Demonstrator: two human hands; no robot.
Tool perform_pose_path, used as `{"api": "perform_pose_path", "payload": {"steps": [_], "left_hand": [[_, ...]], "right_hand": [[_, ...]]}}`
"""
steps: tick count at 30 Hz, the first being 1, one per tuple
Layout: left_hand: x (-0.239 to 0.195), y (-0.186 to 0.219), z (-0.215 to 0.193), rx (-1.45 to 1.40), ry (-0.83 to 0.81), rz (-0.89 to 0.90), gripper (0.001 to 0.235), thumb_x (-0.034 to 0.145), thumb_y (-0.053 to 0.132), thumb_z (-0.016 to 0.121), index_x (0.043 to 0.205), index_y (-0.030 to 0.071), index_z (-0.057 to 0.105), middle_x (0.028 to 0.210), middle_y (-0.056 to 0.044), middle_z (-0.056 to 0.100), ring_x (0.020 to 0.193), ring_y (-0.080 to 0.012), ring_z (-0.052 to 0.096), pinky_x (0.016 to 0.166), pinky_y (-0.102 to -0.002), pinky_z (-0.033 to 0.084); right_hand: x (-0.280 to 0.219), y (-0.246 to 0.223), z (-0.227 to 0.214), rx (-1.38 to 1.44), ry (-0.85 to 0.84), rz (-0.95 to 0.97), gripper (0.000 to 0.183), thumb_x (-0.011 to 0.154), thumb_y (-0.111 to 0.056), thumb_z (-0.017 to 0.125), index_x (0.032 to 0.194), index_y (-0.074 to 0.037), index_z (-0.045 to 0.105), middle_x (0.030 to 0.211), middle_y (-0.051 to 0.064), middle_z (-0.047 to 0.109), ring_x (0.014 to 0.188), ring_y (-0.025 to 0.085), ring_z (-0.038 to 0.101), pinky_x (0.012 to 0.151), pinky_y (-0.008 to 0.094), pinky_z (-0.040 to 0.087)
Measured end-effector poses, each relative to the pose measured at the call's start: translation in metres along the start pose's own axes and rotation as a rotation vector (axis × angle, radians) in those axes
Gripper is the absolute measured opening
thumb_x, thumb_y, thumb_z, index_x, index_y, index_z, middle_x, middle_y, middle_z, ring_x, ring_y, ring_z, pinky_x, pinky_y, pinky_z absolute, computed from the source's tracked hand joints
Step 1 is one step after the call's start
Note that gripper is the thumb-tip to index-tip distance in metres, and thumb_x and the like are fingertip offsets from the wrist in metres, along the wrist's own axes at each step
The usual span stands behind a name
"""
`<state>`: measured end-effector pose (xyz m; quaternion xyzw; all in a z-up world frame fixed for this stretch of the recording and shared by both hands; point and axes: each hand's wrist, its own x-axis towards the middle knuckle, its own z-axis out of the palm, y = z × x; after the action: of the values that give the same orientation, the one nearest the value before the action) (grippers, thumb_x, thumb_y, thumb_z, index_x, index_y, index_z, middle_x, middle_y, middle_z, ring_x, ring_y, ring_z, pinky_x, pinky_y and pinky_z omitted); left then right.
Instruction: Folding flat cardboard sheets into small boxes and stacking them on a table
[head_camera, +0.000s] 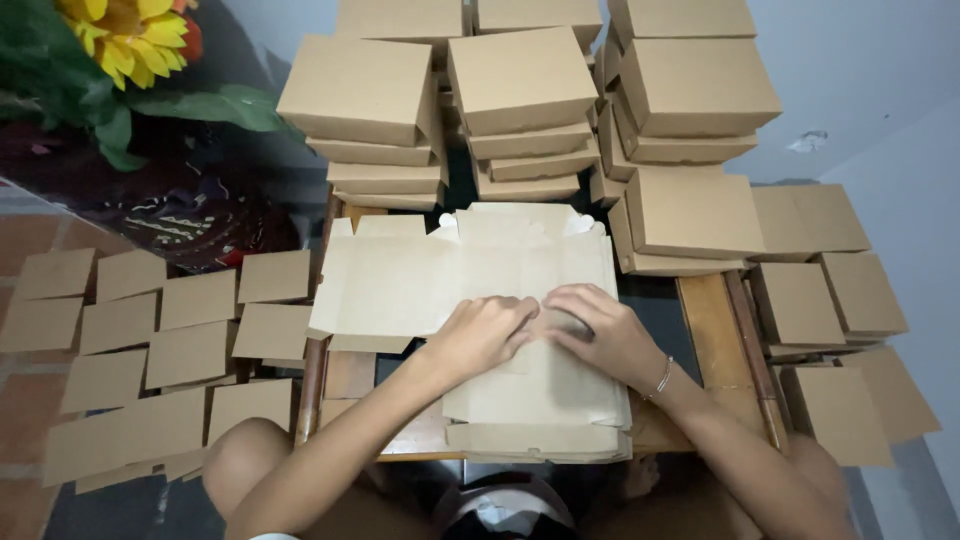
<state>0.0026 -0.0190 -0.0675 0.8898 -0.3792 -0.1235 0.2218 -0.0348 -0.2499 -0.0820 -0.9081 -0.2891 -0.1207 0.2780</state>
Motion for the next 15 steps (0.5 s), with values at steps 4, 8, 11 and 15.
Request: {"api": "perform_pose_path", "payload": {"steps": [4, 8, 11, 15], "left_hand": [[-0.007, 0.01, -0.006, 0.03, 0.035, 0.022, 0.025, 0.096, 0.028, 0.062, 0.119, 0.019, 0.062, 0.097, -0.007, 0.072, 0.096, -0.0337, 0.073, 0.074, -0.052, 0.061], [-0.013, 0.024, -0.015, 0.145, 0.099, 0.032, 0.038, 0.098, 0.027, 0.06, 0.135, 0.026, 0.054, 0.1, -0.007, 0.069, 0.098, -0.0309, 0.071, 0.073, -0.05, 0.062], [-0.011, 0.025, -0.016, 0.195, 0.142, 0.04, 0.037, 0.097, 0.027, 0.062, 0.134, 0.026, 0.057, 0.101, -0.008, 0.066, 0.1, -0.0298, 0.069, 0.071, -0.046, 0.063], [-0.003, 0.013, 0.003, 0.309, 0.132, 0.077, 0.051, 0.099, 0.033, 0.058, 0.149, 0.027, 0.051, 0.149, -0.018, 0.046, 0.141, -0.0371, 0.043, 0.106, -0.051, 0.045]], "right_hand": [[0.001, -0.001, -0.003, -0.015, -0.007, -0.132, 0.015, 0.087, -0.018, 0.078, 0.102, -0.015, 0.077, 0.109, -0.001, 0.073, 0.114, 0.023, 0.069, 0.091, 0.036, 0.06], [0.003, -0.013, -0.008, -0.062, 0.008, -0.187, 0.008, 0.089, -0.017, 0.077, 0.096, -0.014, 0.076, 0.1, 0.002, 0.07, 0.108, 0.025, 0.07, 0.084, 0.037, 0.059], [0.002, -0.01, -0.008, -0.058, 0.02, -0.198, 0.007, 0.089, -0.017, 0.076, 0.095, -0.013, 0.076, 0.101, 0.004, 0.069, 0.11, 0.026, 0.07, 0.084, 0.038, 0.059], [0.001, -0.006, -0.009, -0.049, -0.022, -0.155, 0.009, 0.092, -0.02, 0.074, 0.099, -0.015, 0.075, 0.105, 0.004, 0.069, 0.113, 0.027, 0.068, 0.084, 0.038, 0.057]]}}
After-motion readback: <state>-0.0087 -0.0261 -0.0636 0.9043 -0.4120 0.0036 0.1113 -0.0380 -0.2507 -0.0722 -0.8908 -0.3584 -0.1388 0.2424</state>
